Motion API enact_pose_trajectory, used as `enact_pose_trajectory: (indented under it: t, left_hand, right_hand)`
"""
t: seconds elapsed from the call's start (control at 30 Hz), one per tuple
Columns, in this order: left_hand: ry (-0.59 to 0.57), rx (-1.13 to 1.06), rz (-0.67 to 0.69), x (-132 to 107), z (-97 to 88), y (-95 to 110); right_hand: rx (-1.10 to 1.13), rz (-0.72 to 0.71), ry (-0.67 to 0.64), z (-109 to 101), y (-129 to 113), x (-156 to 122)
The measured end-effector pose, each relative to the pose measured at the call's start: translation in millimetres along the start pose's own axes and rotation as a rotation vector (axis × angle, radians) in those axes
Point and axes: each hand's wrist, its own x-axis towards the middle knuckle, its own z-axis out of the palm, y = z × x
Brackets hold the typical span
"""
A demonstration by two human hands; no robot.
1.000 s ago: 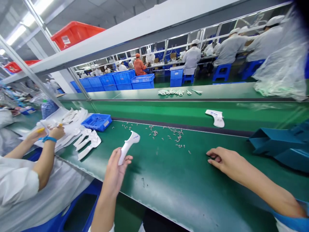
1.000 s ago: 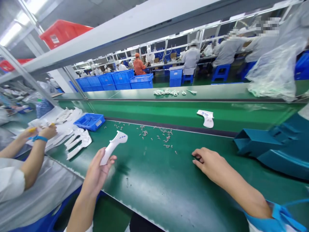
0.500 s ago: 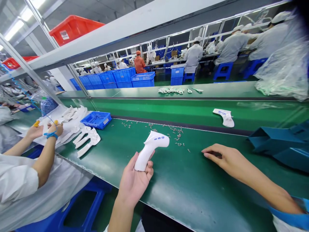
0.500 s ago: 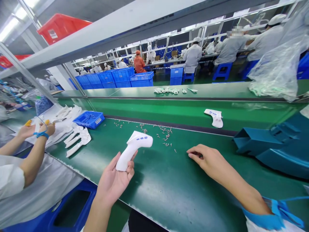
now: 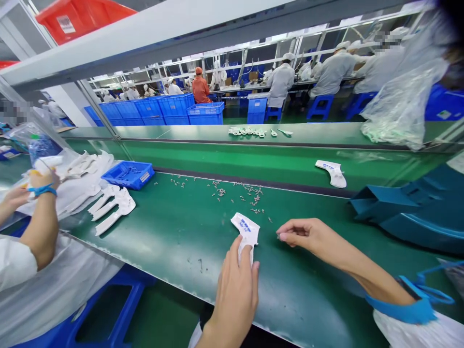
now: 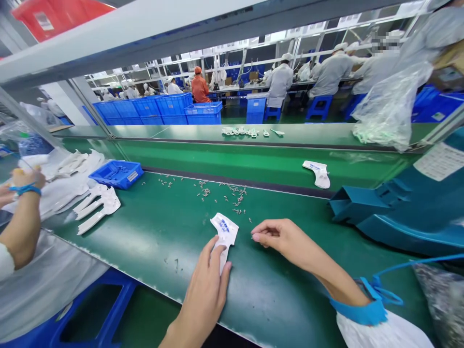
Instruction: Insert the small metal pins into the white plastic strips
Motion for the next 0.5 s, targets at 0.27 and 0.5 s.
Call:
enact_pose_trajectory:
  t: [0.27, 0.5]
  left_hand:
    - [-0.162, -0.006, 0.077, 6, -22.0, -8]
    - [-0.310, 0.009, 0.205, 21, -24.0, -24]
  right_hand:
    - [-0.108, -0.050, -0.230, 22, -21, -8]
    - [-0.380, -0.079, -0.325, 34, -38, -1]
